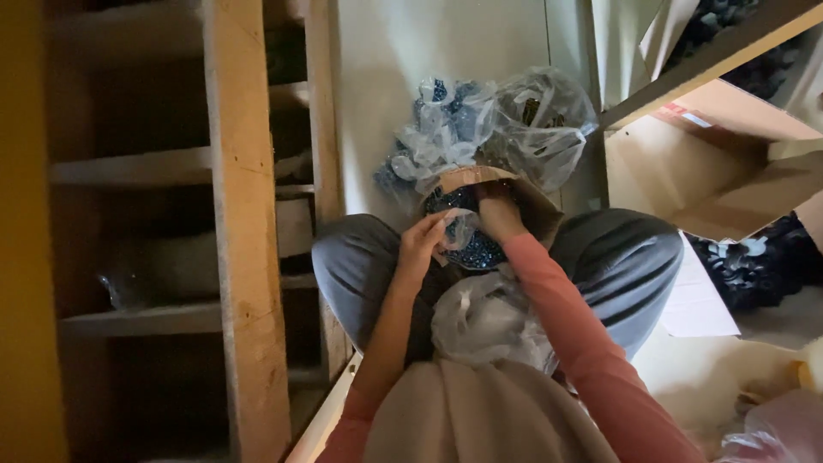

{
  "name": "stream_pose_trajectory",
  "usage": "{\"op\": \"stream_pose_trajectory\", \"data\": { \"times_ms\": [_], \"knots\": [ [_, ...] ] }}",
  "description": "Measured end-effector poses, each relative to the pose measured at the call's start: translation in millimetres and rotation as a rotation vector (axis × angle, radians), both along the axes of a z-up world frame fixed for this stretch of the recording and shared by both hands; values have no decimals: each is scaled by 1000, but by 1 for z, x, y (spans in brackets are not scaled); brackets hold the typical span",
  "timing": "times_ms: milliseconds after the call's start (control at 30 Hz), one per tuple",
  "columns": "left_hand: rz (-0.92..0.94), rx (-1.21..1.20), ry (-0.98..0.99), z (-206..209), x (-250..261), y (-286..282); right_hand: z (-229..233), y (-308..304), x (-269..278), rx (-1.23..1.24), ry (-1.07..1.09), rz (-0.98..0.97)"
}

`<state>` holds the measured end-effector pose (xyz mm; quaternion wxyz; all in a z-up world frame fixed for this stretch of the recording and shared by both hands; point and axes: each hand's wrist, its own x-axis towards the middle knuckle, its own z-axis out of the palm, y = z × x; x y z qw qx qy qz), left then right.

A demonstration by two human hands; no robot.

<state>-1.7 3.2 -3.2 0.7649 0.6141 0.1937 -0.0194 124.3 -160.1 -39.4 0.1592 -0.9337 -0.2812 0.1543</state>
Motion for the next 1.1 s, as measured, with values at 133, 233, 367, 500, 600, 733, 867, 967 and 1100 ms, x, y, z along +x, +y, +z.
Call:
{"op": "stream_pose_trajectory", "data": {
  "times_ms": [133, 233, 367, 500, 600, 733, 867, 967, 1100],
  "knots": [
    [-16, -28, 20, 23, 1, 1, -9, -1, 2, -41, 185, -13],
    [-7, 29, 25, 10, 2, 1, 8, -1, -5, -101, 191, 20],
    [0, -17, 45, 2, -3, 1, -21, -11, -15, -173, 136, 99],
    [16, -9, 48, -1, -1, -2, -16, -23, -32, -159, 129, 90],
    [19, -65, 34, -38, 3, 5, 9, -27, -37, -113, 191, 149],
    [12, -61, -11, -7, -1, -1, 13, -29, -41, -73, 241, 189],
    [-10, -54, -62, -35, -1, 1, 22, -43, -34, 129, 419, 61],
    [4, -55, -82, -20, -2, 1, 47, -48, -34, 342, 550, -23],
    [-25, -84, -82, -28, -3, 1, 48, -64, -39, 624, 807, -270]
  ]
}}
